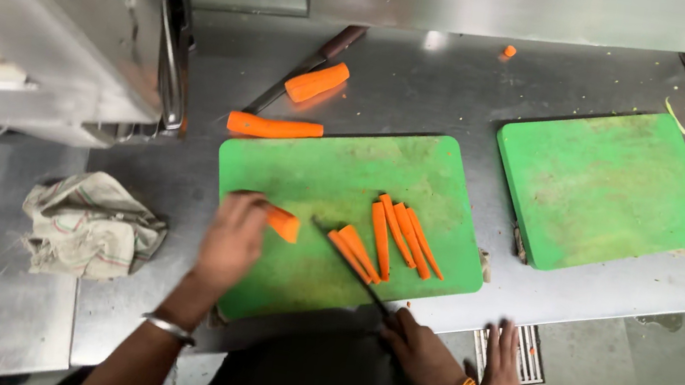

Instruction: The person slices peeled carrots into thin strips on a green cutting board using a knife. The person repeatedly cuts the carrot pieces into uniform batons and gathers them on the board.

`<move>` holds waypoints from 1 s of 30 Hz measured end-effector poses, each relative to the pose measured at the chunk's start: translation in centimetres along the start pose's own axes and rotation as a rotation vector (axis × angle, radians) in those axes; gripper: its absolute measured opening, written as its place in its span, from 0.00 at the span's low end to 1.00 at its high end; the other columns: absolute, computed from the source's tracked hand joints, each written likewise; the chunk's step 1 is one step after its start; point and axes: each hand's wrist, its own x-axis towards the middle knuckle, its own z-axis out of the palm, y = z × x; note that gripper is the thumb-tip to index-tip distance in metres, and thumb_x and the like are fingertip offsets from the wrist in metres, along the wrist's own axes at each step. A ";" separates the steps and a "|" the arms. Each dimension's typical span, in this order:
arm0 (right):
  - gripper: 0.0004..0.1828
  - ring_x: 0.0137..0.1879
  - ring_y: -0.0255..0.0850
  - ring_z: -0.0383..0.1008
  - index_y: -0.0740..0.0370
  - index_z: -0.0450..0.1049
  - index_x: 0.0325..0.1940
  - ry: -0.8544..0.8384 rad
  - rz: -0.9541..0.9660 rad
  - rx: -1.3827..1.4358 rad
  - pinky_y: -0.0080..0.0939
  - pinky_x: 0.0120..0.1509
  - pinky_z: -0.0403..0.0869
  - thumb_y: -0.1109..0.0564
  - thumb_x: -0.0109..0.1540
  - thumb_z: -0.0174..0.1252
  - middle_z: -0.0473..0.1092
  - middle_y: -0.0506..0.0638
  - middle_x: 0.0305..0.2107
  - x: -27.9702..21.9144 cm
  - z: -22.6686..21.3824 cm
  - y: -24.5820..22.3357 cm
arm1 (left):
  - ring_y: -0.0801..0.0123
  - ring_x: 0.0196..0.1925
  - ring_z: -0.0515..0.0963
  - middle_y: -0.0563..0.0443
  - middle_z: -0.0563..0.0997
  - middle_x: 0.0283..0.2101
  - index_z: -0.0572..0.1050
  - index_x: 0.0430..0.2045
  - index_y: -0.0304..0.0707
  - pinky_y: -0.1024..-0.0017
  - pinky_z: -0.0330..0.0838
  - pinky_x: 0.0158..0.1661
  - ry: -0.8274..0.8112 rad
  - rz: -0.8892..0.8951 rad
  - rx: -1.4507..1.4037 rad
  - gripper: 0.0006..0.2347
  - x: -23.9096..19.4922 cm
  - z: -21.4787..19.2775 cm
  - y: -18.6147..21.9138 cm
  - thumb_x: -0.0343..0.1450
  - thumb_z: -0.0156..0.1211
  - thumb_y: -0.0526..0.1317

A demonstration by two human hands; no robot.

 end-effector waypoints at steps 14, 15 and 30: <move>0.16 0.39 0.66 0.77 0.66 0.63 0.42 0.349 0.001 0.013 0.57 0.38 0.73 0.50 0.65 0.57 0.75 0.67 0.28 1.4 -0.2 -1.4 | 0.53 0.60 0.70 0.42 0.73 0.53 0.75 0.49 0.29 0.61 0.67 0.62 -0.296 0.285 0.016 0.21 0.1 4.3 4.0 0.59 0.56 0.23; 0.16 0.38 0.66 0.77 0.65 0.63 0.42 0.361 0.009 0.013 0.57 0.37 0.73 0.50 0.65 0.58 0.75 0.67 0.28 1.5 -0.2 -1.5 | 0.53 0.60 0.70 0.43 0.73 0.53 0.75 0.49 0.29 0.60 0.67 0.62 -0.277 0.264 -0.011 0.21 0.3 4.6 4.3 0.60 0.57 0.24; 0.14 0.37 0.65 0.78 0.65 0.63 0.43 0.289 -0.031 -0.011 0.58 0.36 0.73 0.52 0.65 0.57 0.76 0.66 0.28 1.7 -1.6 -2.0 | 0.52 0.61 0.71 0.42 0.74 0.56 0.75 0.53 0.31 0.58 0.66 0.61 -0.197 0.059 -0.207 0.20 1.5 5.4 4.1 0.66 0.56 0.24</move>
